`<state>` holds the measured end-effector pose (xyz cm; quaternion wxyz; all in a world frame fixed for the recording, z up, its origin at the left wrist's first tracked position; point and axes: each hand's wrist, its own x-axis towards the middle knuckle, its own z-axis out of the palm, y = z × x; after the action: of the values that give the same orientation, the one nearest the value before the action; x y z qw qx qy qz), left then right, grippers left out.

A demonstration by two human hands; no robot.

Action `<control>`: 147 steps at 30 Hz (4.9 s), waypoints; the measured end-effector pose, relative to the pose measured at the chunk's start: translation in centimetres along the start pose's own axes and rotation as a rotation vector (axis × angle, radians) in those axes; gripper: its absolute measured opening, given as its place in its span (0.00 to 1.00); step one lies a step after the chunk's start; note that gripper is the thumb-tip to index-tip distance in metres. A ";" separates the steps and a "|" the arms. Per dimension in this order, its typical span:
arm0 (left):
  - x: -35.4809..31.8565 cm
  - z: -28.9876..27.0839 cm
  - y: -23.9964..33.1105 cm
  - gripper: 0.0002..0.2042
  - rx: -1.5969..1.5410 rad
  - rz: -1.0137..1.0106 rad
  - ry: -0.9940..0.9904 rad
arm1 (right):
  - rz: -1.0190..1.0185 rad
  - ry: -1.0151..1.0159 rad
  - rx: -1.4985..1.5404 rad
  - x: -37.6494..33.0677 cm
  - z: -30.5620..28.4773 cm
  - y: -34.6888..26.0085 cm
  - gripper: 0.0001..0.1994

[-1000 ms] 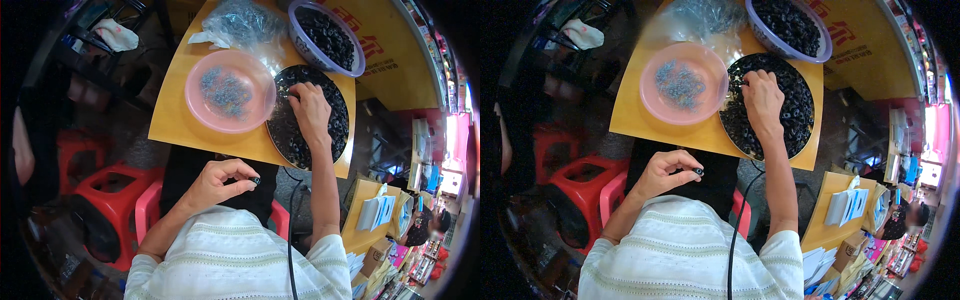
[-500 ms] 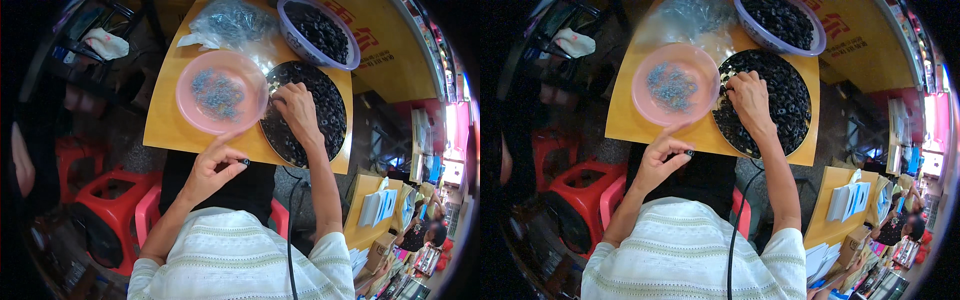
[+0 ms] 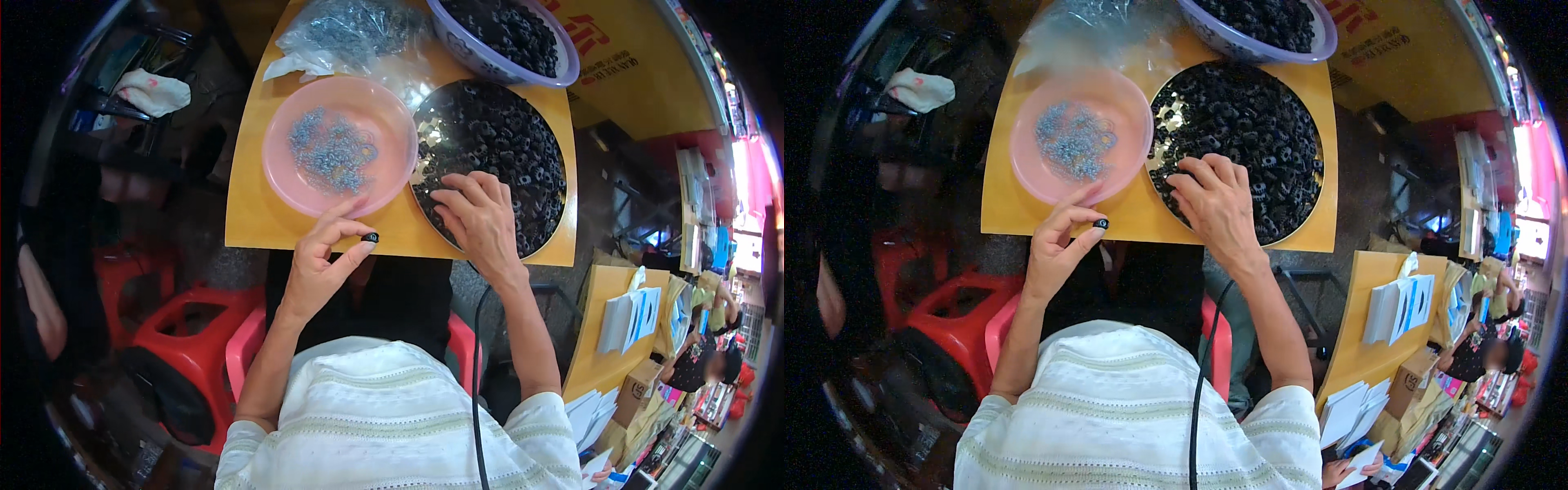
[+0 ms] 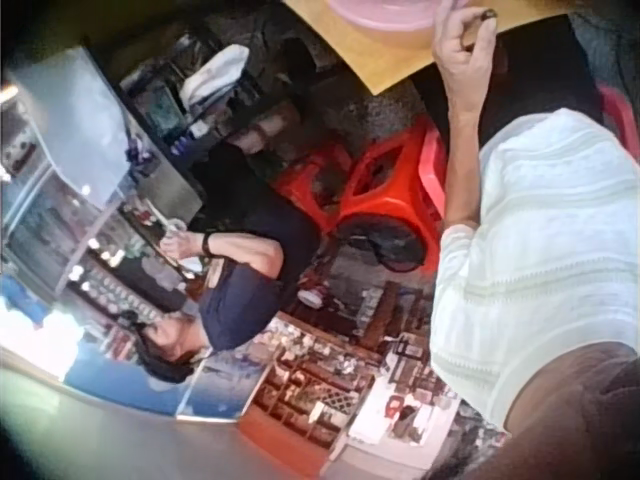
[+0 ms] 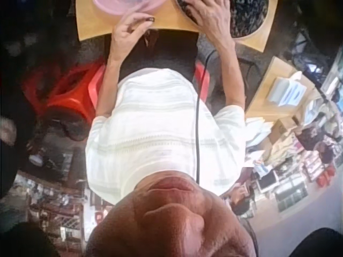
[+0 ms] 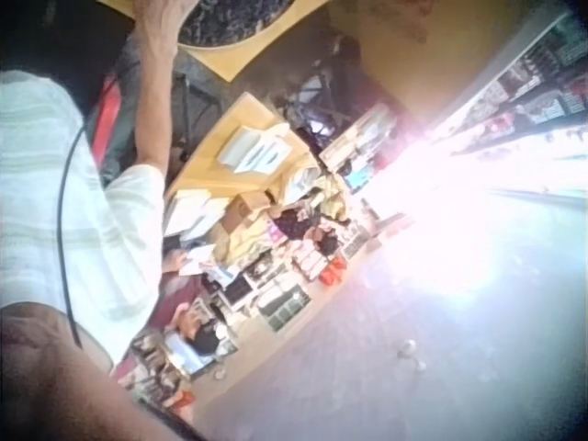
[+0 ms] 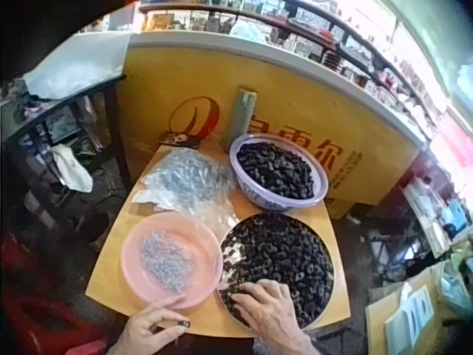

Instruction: The person repeatedly assembles small clips by taking metal pieces from a bowl and fitting them into plastic pieces by hand.

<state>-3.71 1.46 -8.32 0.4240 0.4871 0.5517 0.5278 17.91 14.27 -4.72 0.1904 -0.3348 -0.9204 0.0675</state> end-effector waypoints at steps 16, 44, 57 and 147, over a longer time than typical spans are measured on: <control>-0.8 3.2 2.0 0.09 0.015 0.052 -0.301 | 0.043 0.024 0.052 -0.4 0.3 -0.1 0.13; -2.0 3.1 0.7 0.10 -0.397 -0.095 -0.344 | 0.089 0.005 0.162 3.1 2.4 0.0 0.05; -2.0 3.1 1.1 0.10 -0.487 -0.123 -0.302 | 0.095 -0.014 0.182 3.2 2.1 -0.2 0.05; 0.7 4.4 2.6 0.10 -0.535 -0.319 -0.124 | 0.421 -0.070 0.833 -1.5 -3.3 -5.8 0.14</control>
<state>0.76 2.78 -6.09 0.6474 0.2971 0.4359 0.5501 16.86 8.84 -0.73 0.2594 -0.4066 -0.7328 0.4799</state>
